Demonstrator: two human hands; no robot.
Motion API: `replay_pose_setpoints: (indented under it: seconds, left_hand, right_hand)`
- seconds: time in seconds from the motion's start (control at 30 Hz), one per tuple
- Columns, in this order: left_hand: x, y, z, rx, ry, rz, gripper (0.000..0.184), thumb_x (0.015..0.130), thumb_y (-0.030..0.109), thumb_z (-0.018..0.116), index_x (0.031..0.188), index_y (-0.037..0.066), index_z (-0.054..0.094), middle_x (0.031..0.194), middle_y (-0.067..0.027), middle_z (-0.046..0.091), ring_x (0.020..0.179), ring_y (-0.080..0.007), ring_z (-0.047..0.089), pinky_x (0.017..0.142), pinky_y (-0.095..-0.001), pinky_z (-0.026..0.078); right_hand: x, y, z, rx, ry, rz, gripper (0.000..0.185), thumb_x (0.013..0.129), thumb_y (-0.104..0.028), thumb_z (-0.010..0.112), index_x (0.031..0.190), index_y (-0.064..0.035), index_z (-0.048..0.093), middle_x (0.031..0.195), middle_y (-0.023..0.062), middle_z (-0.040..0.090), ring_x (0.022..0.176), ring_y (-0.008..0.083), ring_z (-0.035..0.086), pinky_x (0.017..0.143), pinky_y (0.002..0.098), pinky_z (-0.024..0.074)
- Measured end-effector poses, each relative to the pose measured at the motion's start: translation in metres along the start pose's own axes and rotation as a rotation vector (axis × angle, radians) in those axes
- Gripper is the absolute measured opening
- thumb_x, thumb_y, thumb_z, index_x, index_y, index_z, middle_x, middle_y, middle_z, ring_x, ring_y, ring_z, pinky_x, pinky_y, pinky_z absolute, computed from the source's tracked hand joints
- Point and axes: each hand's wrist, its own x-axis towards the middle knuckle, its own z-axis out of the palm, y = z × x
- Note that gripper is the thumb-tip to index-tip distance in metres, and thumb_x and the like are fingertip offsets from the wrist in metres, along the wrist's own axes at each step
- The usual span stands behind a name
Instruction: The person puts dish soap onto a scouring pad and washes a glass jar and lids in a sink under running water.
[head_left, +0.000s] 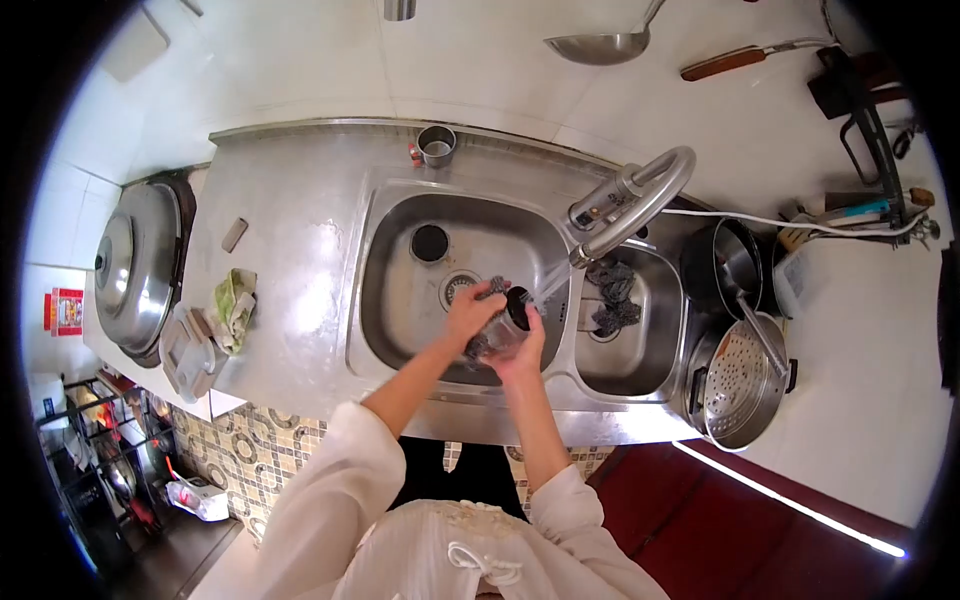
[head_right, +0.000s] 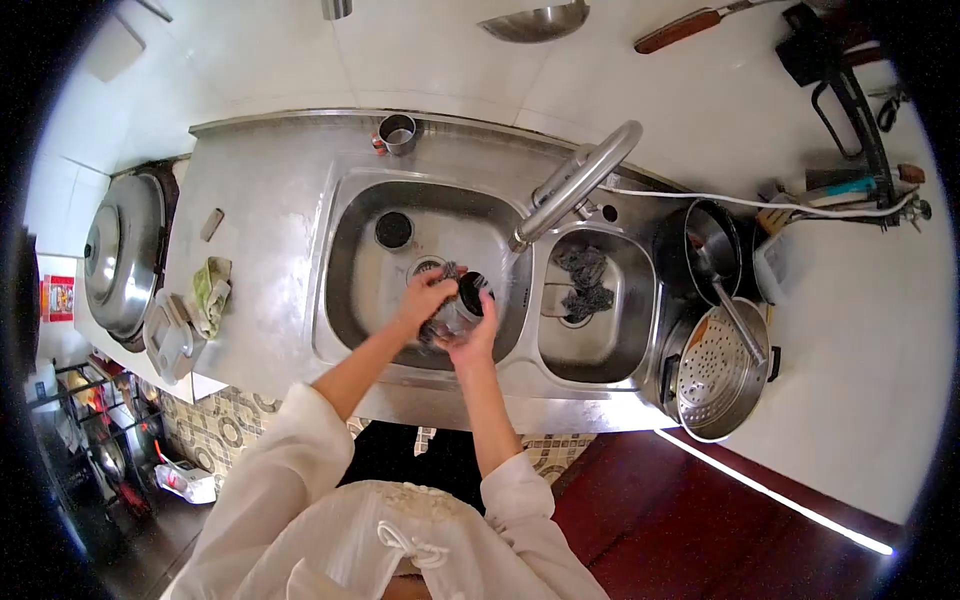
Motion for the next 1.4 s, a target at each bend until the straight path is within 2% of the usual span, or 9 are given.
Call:
replay_pose_setpoints:
  seconds: [0.03,0.2,0.47,0.7,0.83,1.0,1.2,1.3,1.4]
  left_hand:
    - [0.009,-0.002,-0.008,-0.132,-0.131,0.008,0.037,0.075,0.014,0.056,0.110,0.004,0.064,0.093,-0.0010,0.063,0.081,-0.0088,0.056,0.076,-0.0216,0.044]
    - [0.026,0.006,-0.013,-0.097,-0.360,-0.127,0.036,0.075,0.016,0.055,0.108,0.005,0.065,0.093,-0.0005,0.064,0.084,-0.0102,0.056,0.079,-0.0229,0.044]
    - [0.015,-0.046,0.049,0.204,0.503,0.604,0.032,0.071,0.015,0.054,0.094,-0.005,0.062,0.073,-0.0167,0.060,0.065,-0.0197,0.054,0.064,-0.0315,0.044]
    - [0.052,-0.027,-0.007,0.018,0.081,-0.021,0.018,0.081,0.017,0.055,0.082,0.001,0.064,0.072,-0.0021,0.059,0.062,-0.0102,0.052,0.056,-0.0290,0.044]
    - [0.049,-0.012,-0.002,-0.394,0.314,-0.129,0.022,0.079,0.019,0.055,0.084,-0.001,0.065,0.073,-0.0041,0.061,0.064,-0.0119,0.054,0.060,-0.0288,0.044]
    - [0.067,-0.018,-0.003,-0.056,0.610,0.110,0.025,0.080,0.019,0.053,0.086,-0.004,0.063,0.072,-0.0091,0.062,0.065,-0.0157,0.056,0.061,-0.0304,0.045]
    - [0.066,0.003,0.000,0.134,0.116,0.084,0.031,0.080,0.019,0.053,0.096,-0.007,0.059,0.075,-0.0133,0.062,0.071,-0.0203,0.059,0.067,-0.0348,0.046]
    - [0.096,-0.031,-0.006,0.449,0.604,0.365,0.028,0.081,0.014,0.049,0.097,-0.007,0.058,0.082,-0.0184,0.063,0.073,-0.0257,0.058,0.071,-0.0369,0.046]
    - [0.114,-0.009,-0.030,-0.213,0.872,0.086,0.027,0.080,0.016,0.050,0.094,-0.006,0.058,0.081,-0.0179,0.062,0.073,-0.0253,0.057,0.070,-0.0370,0.045]
  right_hand:
    - [-0.018,-0.013,0.009,-0.051,-0.017,0.137,0.064,0.070,-0.053,0.062,0.123,-0.0208,0.047,0.134,0.0137,0.033,0.113,0.0412,0.040,0.092,0.0568,0.0323]
    - [0.002,-0.040,-0.014,-0.131,-0.205,0.450,0.063,0.069,-0.053,0.063,0.120,-0.0177,0.048,0.125,0.0097,0.045,0.109,0.0348,0.045,0.091,0.0531,0.0353]
    - [0.011,-0.015,-0.001,0.151,-0.103,-0.007,0.048,0.080,-0.050,0.055,0.112,-0.0136,0.058,0.115,0.0044,0.057,0.110,0.0248,0.051,0.095,0.0419,0.0395]
    - [0.005,-0.034,-0.005,-0.016,-0.109,0.270,0.059,0.078,-0.051,0.056,0.122,-0.0114,0.050,0.125,0.0088,0.051,0.114,0.0325,0.047,0.092,0.0553,0.0368]
    - [0.012,-0.027,-0.011,-0.020,-0.270,0.265,0.069,0.072,-0.055,0.060,0.127,-0.0151,0.044,0.133,0.0148,0.040,0.112,0.0350,0.046,0.088,0.0527,0.0396]
    - [0.008,-0.017,-0.012,-0.574,-0.033,0.088,0.088,0.064,-0.056,0.069,0.133,-0.0107,0.039,0.136,0.0139,0.034,0.083,0.0251,0.051,0.084,0.0468,0.0439]
    - [0.031,-0.026,-0.027,-0.835,0.050,-0.080,0.100,0.065,-0.048,0.072,0.142,-0.0086,0.022,0.127,0.0116,0.049,0.082,0.0245,0.055,0.079,0.0432,0.0449]
    - [0.008,-0.037,-0.018,-0.824,-0.055,-0.059,0.091,0.066,-0.041,0.072,0.139,-0.0091,0.029,0.127,0.0114,0.048,0.102,0.0252,0.050,0.083,0.0435,0.0427]
    - [-0.002,-0.034,-0.028,-0.799,-0.345,-0.037,0.061,0.069,-0.034,0.070,0.124,-0.0195,0.049,0.116,0.0040,0.055,0.104,0.0214,0.051,0.079,0.0435,0.0403]
